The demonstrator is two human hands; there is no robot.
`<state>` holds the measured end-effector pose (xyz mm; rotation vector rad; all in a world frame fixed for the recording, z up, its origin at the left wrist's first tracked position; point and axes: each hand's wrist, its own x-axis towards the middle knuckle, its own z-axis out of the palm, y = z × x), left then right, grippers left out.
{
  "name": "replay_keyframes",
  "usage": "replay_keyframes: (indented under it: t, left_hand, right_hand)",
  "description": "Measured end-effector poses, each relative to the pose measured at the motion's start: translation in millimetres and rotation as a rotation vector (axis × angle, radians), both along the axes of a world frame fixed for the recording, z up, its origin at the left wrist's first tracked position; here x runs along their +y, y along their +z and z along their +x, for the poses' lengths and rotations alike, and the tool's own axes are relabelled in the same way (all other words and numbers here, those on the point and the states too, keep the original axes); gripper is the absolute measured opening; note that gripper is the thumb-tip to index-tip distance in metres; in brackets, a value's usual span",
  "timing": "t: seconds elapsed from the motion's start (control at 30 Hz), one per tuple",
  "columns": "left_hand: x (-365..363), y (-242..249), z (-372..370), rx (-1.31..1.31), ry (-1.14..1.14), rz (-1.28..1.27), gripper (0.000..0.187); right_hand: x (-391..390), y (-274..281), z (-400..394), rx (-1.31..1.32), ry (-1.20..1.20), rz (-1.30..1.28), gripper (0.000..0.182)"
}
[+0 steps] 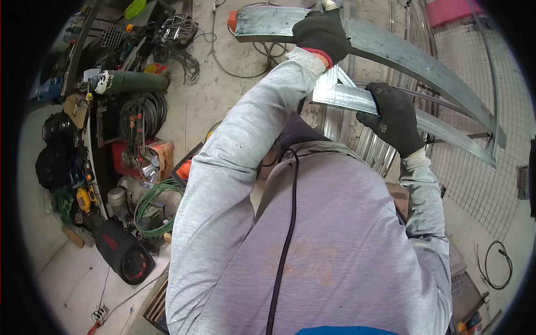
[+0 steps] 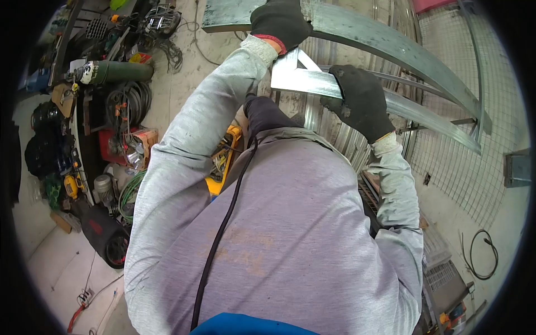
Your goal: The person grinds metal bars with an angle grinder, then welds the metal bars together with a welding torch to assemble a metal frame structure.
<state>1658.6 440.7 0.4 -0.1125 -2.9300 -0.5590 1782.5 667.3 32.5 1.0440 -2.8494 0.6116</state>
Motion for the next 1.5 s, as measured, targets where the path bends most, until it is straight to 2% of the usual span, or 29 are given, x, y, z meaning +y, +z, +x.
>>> replay_keyframes:
  t: [0.07, 0.1, 0.13, 0.2, 0.27, 0.67, 0.87, 0.93, 1.03, 1.2, 1.27, 1.3, 1.37, 1.4, 1.43, 1.47, 1.5]
  left_hand:
    - [-1.2, 6.8, 4.5, -0.068, 0.046, 0.049, 0.060]
    - [-2.6, 10.4, 6.3, -0.057, 0.009, 0.027, 0.057]
    - [-1.1, 9.2, 5.1, -0.056, -0.001, 0.032, 0.057]
    - [0.9, 4.0, 1.0, -0.064, 0.022, -0.030, 0.093]
    - [-2.3, -2.8, -4.2, -0.050, -0.019, -0.020, 0.096]
    - [-0.3, -4.4, 5.5, 0.061, 0.008, -0.065, 0.087]
    - [2.5, -9.5, 2.1, -0.101, -0.015, -0.081, 0.084]
    - [5.2, -8.3, 7.9, -0.003, 0.014, -0.126, 0.082]
    - [5.0, -12.4, 6.1, 0.050, -0.002, -0.110, 0.085]
    - [6.1, -11.8, 3.0, -0.004, -0.005, -0.156, 0.089]
    - [3.3, 6.3, 11.3, -0.024, 0.031, -0.025, 0.058]
    - [2.4, -1.6, 8.6, -0.023, 0.023, -0.022, 0.058]
    - [6.0, -26.6, 0.0, 0.094, 0.035, -0.065, 0.078]
    - [2.5, -18.1, 2.9, 0.070, 0.009, -0.069, 0.059]
    - [-0.2, -44.5, -10.3, 0.118, 0.049, -0.041, 0.043]
    - [-9.4, -43.7, -6.9, 0.086, -0.005, -0.074, 0.042]
    - [-22.1, -72.0, -15.8, 0.121, -0.155, -0.150, 0.052]
  right_hand:
    - [0.5, -4.0, -0.6, 0.011, 0.000, -0.003, 0.063]
    - [0.1, -3.7, -0.3, 0.017, 0.010, -0.008, 0.063]
    - [-0.2, -2.5, 0.5, 0.019, 0.000, -0.002, 0.063]
    - [-2.6, 0.2, 1.4, 0.004, -0.019, 0.008, 0.061]
    - [-2.4, 0.5, 1.6, 0.008, -0.021, 0.025, 0.062]
    - [-7.8, 0.9, 5.3, 0.094, -0.031, 0.097, 0.066]
    - [-7.6, -0.1, 3.9, 0.088, -0.013, 0.092, 0.067]
    - [-7.5, -0.9, 3.8, 0.086, -0.004, 0.074, 0.067]
    - [-6.1, -3.4, 3.1, 0.045, -0.027, 0.116, 0.069]
    - [-8.3, -2.4, 4.5, 0.073, -0.044, 0.131, 0.072]
    - [-7.6, -1.2, 3.9, 0.068, -0.035, 0.121, 0.071]
    - [-7.6, -1.0, 3.5, 0.064, -0.029, 0.107, 0.070]
    - [-8.4, -1.5, 2.0, 0.045, -0.022, 0.103, 0.069]
    - [-8.1, -1.6, 1.3, 0.026, -0.013, 0.098, 0.068]
    - [-8.9, -8.5, 0.9, 0.121, 0.006, 0.031, 0.064]
    - [-2.1, -30.7, -4.7, 0.105, 0.016, -0.088, 0.060]
    - [-6.3, -23.0, -3.3, 0.066, -0.011, -0.168, 0.055]
